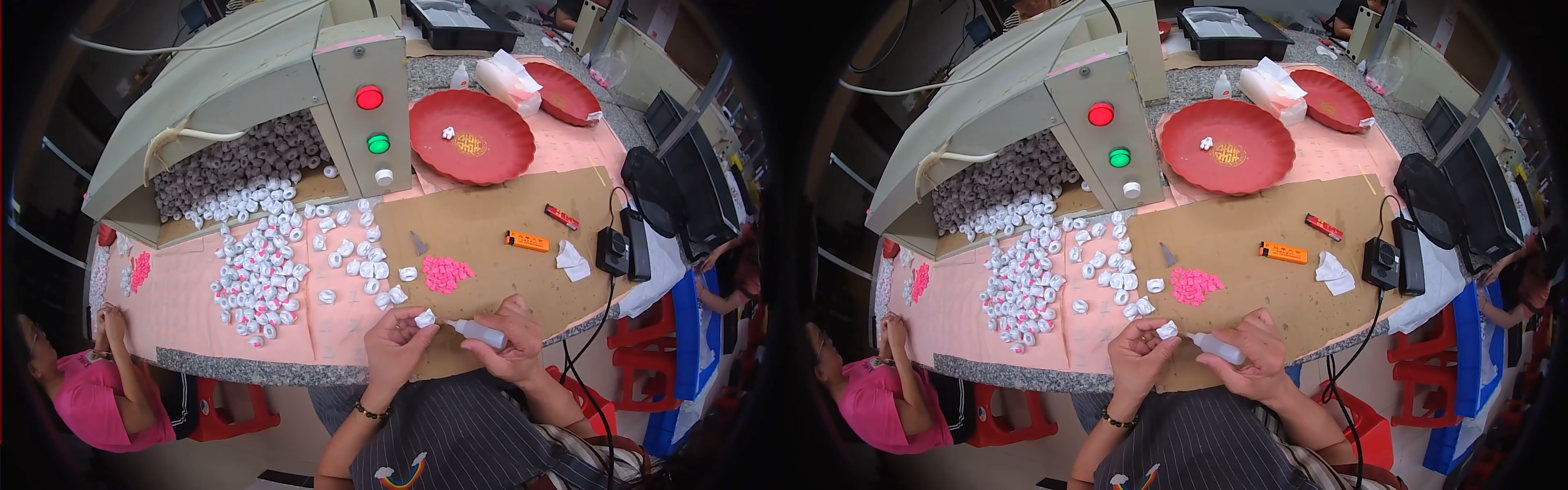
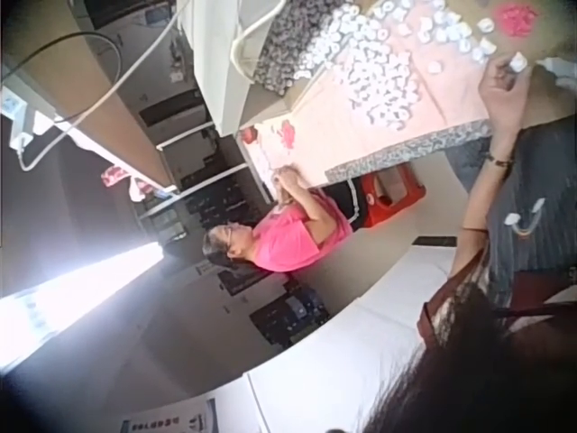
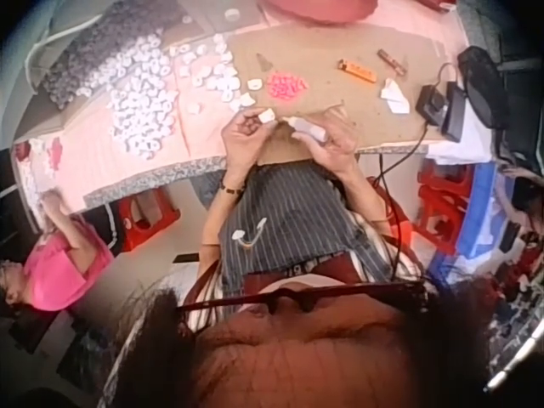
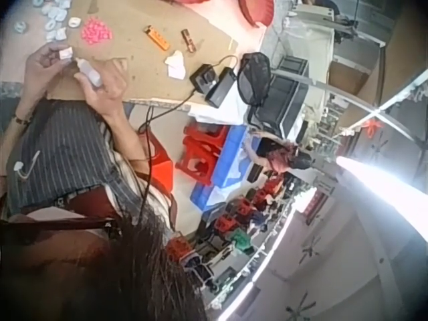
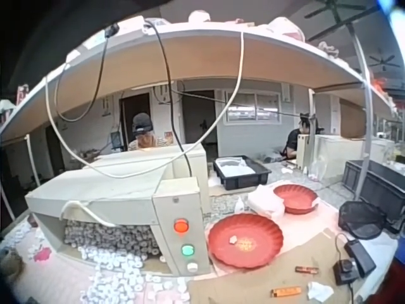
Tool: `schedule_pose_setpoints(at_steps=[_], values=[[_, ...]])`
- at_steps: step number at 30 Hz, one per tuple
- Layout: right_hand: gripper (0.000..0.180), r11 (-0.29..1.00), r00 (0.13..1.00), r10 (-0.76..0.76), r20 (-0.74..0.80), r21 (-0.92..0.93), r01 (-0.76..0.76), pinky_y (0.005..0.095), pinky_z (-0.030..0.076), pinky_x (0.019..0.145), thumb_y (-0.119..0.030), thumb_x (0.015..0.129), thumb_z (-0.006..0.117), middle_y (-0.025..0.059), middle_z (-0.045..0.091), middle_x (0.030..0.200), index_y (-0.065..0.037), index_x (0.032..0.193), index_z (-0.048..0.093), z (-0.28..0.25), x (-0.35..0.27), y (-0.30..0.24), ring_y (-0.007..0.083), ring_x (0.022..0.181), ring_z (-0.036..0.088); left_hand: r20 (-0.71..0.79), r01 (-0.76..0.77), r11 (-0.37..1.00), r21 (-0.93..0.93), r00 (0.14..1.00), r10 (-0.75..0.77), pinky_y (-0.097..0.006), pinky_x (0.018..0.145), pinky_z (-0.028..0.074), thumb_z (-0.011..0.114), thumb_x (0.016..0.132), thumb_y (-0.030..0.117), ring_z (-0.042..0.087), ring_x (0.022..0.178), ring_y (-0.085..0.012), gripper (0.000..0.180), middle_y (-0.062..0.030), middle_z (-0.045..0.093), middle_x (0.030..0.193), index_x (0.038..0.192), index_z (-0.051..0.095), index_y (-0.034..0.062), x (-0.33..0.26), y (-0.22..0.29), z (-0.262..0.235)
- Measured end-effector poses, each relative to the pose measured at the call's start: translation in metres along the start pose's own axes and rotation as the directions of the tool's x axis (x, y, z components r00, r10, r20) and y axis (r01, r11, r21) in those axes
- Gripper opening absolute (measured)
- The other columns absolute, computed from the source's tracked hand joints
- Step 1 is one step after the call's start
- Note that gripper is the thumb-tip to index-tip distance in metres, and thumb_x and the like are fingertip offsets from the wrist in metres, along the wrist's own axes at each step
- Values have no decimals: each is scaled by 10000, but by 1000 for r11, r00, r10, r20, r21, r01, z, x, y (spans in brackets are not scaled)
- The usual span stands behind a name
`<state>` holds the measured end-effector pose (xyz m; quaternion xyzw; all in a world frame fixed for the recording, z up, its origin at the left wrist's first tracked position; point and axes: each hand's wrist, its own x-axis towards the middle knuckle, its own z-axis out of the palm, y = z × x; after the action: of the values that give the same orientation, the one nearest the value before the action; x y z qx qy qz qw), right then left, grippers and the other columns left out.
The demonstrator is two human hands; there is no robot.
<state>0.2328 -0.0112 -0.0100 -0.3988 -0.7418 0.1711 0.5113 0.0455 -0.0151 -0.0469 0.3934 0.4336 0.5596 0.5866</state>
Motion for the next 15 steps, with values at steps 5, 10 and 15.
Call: schedule_pose_setpoints(at_steps=[5,10,15], values=[[358,1000,1000,6,0,5,-6,315,362,620,-116,606,836,60,580,640,-28,898,648,1,-3,2,207,549,503,9,-11,1000,4,1000,11,-173,637,493,659,797,-98,615,733,-66,266,-77,655,871,1047,575,-62,0,-4,0],[353,1000,1000,-5,-11,15,5,316,362,622,-116,613,832,60,578,638,-23,900,647,1,-4,2,206,551,505,12,-19,1000,17,1000,19,-172,631,491,657,798,-98,615,731,-63,261,-74,654,872,1043,579,-59,0,-4,-1],[350,1000,1000,8,-13,20,-8,315,362,623,-117,617,830,58,575,636,-22,901,648,2,-4,2,204,556,507,0,-6,1000,16,1000,6,-171,621,485,662,795,-96,607,718,-56,265,-61,649,854,1043,581,-56,0,-2,1]])
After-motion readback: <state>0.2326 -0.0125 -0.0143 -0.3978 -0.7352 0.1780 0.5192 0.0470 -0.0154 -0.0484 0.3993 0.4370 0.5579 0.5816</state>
